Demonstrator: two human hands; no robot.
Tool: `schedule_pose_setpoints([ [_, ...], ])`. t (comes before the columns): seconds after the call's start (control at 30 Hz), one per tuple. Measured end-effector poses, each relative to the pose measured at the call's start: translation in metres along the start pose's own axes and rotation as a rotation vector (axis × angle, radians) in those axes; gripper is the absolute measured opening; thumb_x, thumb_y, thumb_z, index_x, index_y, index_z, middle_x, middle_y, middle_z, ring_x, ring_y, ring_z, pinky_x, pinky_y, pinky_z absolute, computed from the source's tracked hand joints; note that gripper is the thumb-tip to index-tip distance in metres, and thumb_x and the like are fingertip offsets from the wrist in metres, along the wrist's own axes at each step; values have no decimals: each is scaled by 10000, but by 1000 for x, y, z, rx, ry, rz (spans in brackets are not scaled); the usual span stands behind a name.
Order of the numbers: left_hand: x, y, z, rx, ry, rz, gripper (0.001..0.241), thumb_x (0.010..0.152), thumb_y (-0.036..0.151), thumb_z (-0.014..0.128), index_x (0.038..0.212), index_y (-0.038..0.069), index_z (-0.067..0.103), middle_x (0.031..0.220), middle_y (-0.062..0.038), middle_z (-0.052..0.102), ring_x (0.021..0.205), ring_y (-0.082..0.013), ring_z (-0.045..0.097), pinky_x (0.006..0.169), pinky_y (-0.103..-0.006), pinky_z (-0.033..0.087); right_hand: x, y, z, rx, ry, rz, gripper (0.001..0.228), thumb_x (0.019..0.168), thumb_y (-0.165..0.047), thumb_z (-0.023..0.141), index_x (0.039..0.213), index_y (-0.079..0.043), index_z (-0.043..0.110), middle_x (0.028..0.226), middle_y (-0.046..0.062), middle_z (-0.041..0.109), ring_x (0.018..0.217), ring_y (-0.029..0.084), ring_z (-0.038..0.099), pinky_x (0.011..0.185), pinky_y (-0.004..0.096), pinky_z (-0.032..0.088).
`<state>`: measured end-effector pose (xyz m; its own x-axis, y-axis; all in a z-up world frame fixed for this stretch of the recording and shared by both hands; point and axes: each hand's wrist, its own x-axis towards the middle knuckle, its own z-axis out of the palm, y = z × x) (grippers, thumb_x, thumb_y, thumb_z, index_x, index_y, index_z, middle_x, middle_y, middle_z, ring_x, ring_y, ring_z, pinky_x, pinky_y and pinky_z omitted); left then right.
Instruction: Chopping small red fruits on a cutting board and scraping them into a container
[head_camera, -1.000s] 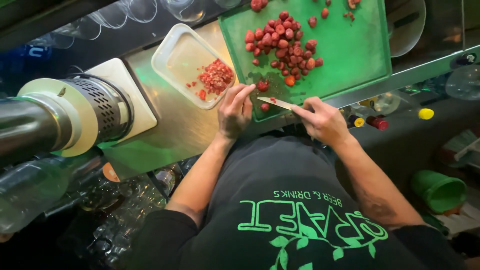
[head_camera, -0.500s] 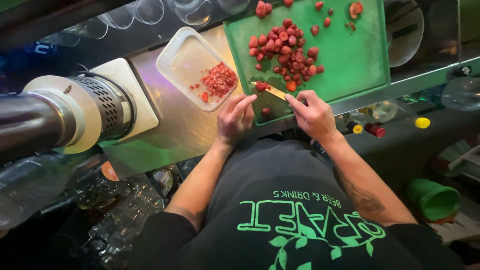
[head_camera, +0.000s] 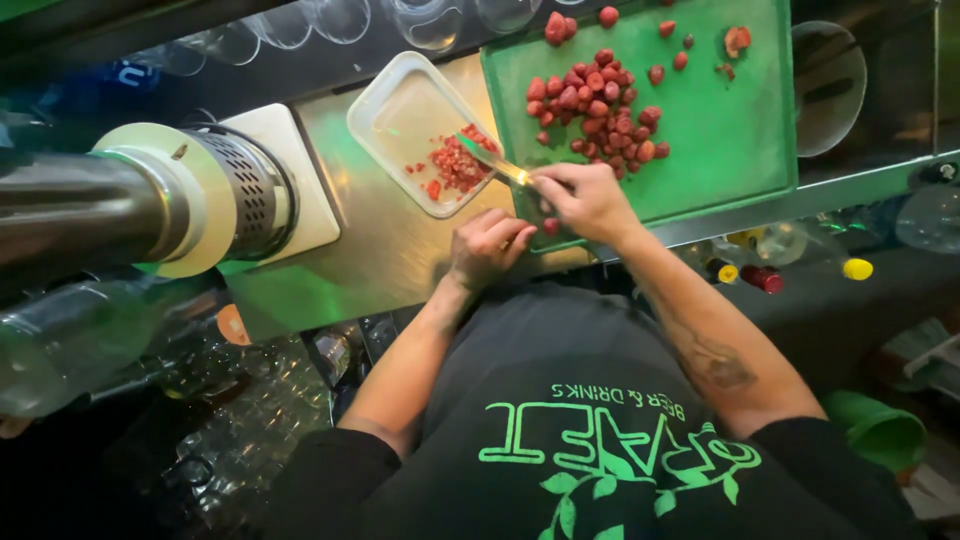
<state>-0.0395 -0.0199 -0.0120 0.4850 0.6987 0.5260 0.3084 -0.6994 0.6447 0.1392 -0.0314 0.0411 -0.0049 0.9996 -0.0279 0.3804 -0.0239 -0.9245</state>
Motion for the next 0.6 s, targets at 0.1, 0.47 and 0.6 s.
schedule_pose_setpoints([
  [0.1, -3, -2, 1, 25, 14, -40, 114, 841, 287, 605, 752, 224, 637, 572, 41, 463, 501, -158, 540, 491, -239, 482, -27, 6, -27, -56, -53, 245, 166, 878, -207, 575, 927, -106, 696, 603, 119, 630, 609, 276, 614, 616, 418, 475],
  [0.47, 16, 13, 4, 96, -52, -93, 270, 738, 403, 722, 901, 210, 627, 782, 23, 515, 677, -169, 595, 601, -269, 506, -128, 35, -78, -176, 202, 94, 135, 868, -113, 631, 984, -109, 700, 804, 60, 645, 706, 231, 611, 630, 317, 473],
  [0.6, 19, 13, 12, 158, -137, -40, 302, 678, 420, 749, 864, 220, 620, 779, 19, 495, 666, -180, 565, 603, -296, 484, -142, 53, -75, -377, 234, 32, 165, 912, -146, 573, 1045, -107, 661, 865, 73, 643, 758, 317, 601, 667, 387, 496],
])
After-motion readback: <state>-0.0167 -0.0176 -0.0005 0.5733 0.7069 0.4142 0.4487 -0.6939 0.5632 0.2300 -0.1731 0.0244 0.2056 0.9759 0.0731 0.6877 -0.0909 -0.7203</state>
